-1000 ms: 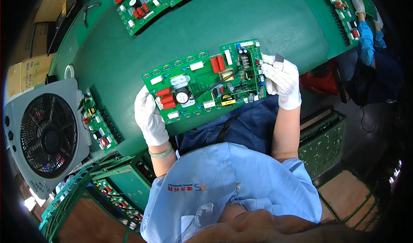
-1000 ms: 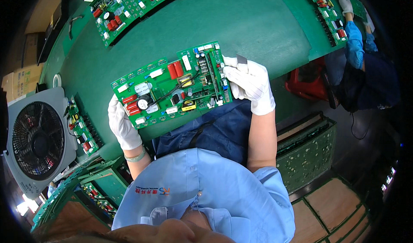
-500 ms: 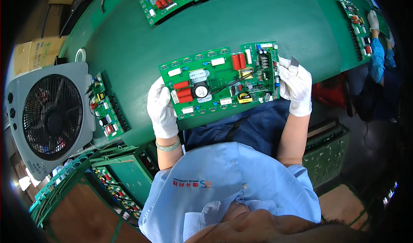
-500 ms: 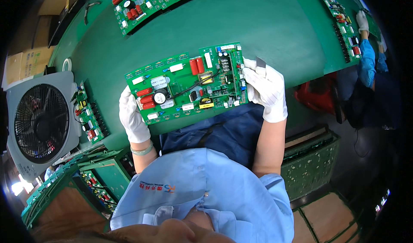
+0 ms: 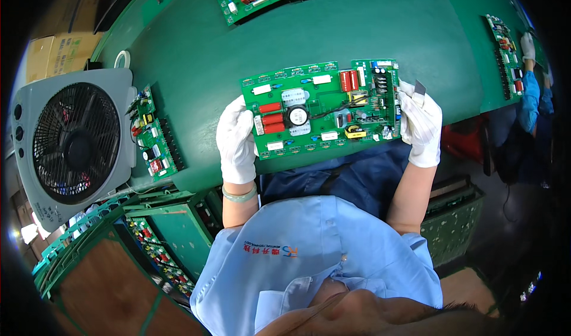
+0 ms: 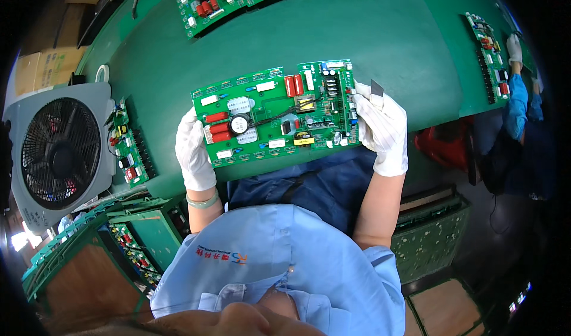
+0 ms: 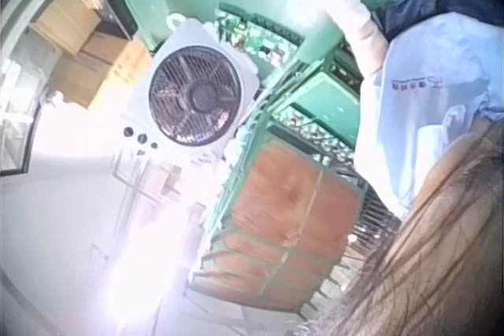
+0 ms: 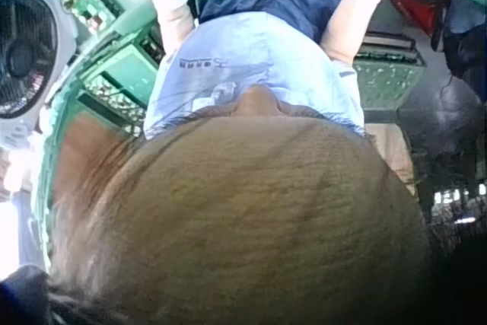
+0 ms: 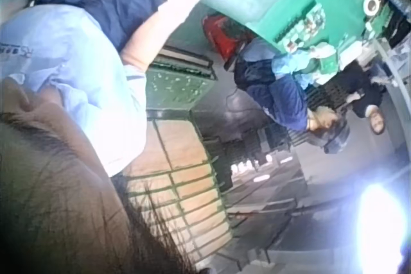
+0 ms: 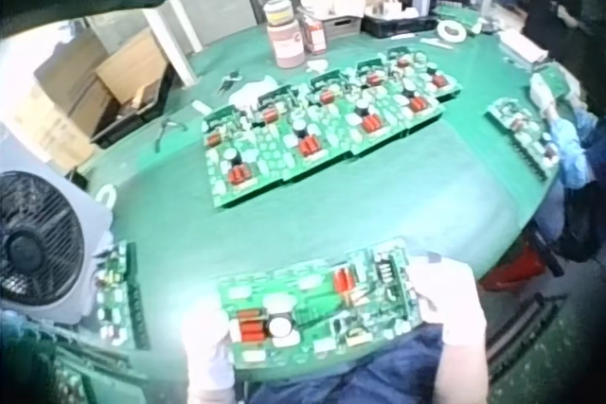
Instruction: The person repeatedly picks up green printed circuit boards from a green workbench, turns them over to view both sides, and places them back down. The person wears white gloves and a light blue shirt. Other workers are visible in the background.
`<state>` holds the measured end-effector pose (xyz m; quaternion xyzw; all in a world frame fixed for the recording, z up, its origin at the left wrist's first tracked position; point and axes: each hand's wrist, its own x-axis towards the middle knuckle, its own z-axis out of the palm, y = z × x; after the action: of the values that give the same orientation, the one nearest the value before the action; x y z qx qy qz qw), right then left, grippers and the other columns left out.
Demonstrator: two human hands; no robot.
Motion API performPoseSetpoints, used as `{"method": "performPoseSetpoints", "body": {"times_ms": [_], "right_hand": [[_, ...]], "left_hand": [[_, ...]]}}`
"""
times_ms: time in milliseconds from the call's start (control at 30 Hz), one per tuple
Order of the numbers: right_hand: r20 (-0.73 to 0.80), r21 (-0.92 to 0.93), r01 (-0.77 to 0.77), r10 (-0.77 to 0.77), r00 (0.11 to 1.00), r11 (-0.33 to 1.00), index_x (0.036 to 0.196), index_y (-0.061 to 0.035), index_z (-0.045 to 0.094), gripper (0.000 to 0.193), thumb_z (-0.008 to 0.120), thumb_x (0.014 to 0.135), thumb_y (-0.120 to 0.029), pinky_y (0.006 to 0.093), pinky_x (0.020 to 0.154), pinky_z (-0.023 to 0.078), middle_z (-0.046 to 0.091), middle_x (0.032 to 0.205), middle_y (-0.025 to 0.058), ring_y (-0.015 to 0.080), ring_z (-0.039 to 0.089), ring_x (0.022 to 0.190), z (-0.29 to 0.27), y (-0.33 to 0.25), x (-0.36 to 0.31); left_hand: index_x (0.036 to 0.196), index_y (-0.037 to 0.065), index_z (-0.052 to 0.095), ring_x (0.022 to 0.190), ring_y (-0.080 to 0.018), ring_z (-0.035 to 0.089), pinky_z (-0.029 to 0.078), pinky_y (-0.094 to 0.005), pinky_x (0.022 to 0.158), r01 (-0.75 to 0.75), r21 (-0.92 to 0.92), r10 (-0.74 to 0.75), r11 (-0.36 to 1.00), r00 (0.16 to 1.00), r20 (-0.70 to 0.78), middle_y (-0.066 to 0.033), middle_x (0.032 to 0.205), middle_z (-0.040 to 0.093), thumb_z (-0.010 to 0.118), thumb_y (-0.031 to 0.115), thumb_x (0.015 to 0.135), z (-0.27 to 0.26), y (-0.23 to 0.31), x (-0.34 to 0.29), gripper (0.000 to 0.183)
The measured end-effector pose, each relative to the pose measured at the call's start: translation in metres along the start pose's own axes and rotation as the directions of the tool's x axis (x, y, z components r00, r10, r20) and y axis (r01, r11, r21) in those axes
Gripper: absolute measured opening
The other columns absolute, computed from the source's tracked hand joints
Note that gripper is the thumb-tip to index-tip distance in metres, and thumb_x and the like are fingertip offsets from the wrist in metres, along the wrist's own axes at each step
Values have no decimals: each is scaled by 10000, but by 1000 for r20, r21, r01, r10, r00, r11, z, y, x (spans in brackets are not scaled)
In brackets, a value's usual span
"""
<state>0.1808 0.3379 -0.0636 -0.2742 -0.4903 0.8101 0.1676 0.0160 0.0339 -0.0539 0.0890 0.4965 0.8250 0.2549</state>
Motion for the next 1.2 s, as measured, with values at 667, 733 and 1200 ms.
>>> {"method": "performPoseSetpoints", "body": {"times_ms": [667,733,1200], "right_hand": [[-17,-114,58,-61,998,992,1315,136,561,398,618,983,-77,130,521,405,716,1063,114,21,603,668,-5,11,4],[-18,-127,47,-50,999,991,1314,130,566,399,625,985,-90,132,507,387,718,1044,100,10,579,644,-6,11,4],[11,-94,65,-65,998,993,1335,147,534,413,598,997,-80,152,495,387,720,1008,98,18,535,559,-10,14,4]], "left_hand": [[1329,-105,521,540,-72,590,432,-189,446,-3,-38,1,999,999,-52,-139,997,716,631,129,964,1,-1,-4,448],[1329,-116,513,462,-65,553,394,-186,385,15,-47,-17,999,999,-42,-137,933,723,622,129,971,0,-2,-3,448],[1269,-101,581,485,-54,546,385,-183,396,26,-21,-26,999,999,29,-121,949,725,675,230,936,0,3,-5,478]]}}
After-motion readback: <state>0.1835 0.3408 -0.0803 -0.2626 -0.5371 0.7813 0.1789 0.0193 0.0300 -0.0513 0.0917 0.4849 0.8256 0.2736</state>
